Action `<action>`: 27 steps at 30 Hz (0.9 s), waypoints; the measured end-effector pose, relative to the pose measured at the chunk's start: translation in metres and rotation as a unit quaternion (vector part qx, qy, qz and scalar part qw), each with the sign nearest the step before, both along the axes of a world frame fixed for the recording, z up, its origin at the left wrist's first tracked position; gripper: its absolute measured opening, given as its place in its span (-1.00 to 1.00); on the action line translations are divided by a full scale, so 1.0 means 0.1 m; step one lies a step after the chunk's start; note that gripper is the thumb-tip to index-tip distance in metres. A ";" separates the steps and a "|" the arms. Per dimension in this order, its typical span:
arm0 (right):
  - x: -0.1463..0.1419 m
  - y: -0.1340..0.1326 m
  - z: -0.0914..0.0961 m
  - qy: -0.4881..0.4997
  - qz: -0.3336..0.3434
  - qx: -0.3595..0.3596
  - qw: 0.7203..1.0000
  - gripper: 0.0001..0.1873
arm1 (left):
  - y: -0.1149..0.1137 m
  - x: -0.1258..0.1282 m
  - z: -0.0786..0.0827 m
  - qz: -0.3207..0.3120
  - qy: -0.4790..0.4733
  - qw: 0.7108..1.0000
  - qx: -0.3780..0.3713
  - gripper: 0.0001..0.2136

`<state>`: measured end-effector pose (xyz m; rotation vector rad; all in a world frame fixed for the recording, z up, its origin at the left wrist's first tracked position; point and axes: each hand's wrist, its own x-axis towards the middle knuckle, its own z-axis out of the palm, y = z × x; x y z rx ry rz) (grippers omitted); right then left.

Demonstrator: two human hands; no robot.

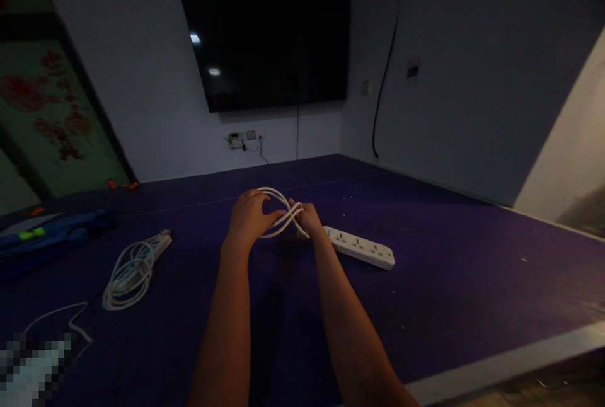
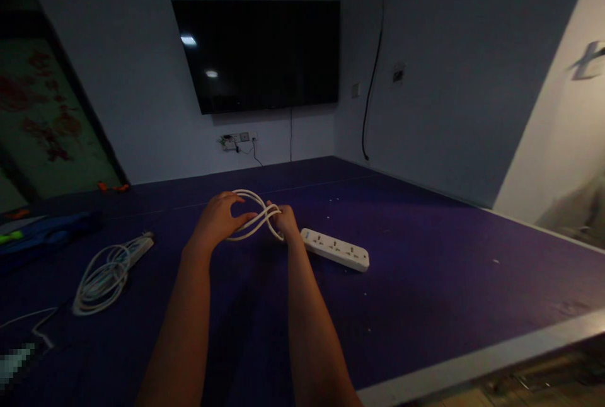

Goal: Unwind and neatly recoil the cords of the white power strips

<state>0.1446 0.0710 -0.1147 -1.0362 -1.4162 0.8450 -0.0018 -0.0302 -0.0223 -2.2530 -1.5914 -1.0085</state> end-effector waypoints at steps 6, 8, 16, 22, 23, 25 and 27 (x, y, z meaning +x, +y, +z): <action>0.03 0.04 -0.01 0.052 -0.010 -0.028 0.998 -0.51 | 0.03 0.09 0.00 0.002 0.049 0.995 0.090 -0.72; 0.05 0.05 0.00 0.059 -0.010 -0.030 0.998 -0.53 | 0.05 0.14 0.01 -0.050 0.061 0.992 0.101 -0.74; 0.09 0.07 -0.02 0.092 0.002 -0.055 0.994 -0.62 | 0.06 0.25 -0.03 -0.102 -0.015 0.994 -0.028 -0.73; 0.01 0.05 -0.03 0.099 0.003 -0.077 0.992 -0.67 | 0.18 0.09 -0.17 -0.144 -0.067 0.967 -0.198 -0.59; 0.00 0.04 -0.03 0.100 0.003 -0.081 0.992 -0.67 | 0.21 0.08 -0.20 -0.160 -0.077 0.957 -0.228 -0.59; -0.01 0.03 -0.03 0.102 0.002 -0.087 0.991 -0.67 | 0.26 0.10 -0.28 -0.203 -0.113 0.932 -0.279 -0.62; 0.00 0.03 -0.03 0.102 -0.005 -0.097 0.990 -0.68 | 0.30 0.14 -0.33 -0.219 -0.159 0.916 -0.297 -0.67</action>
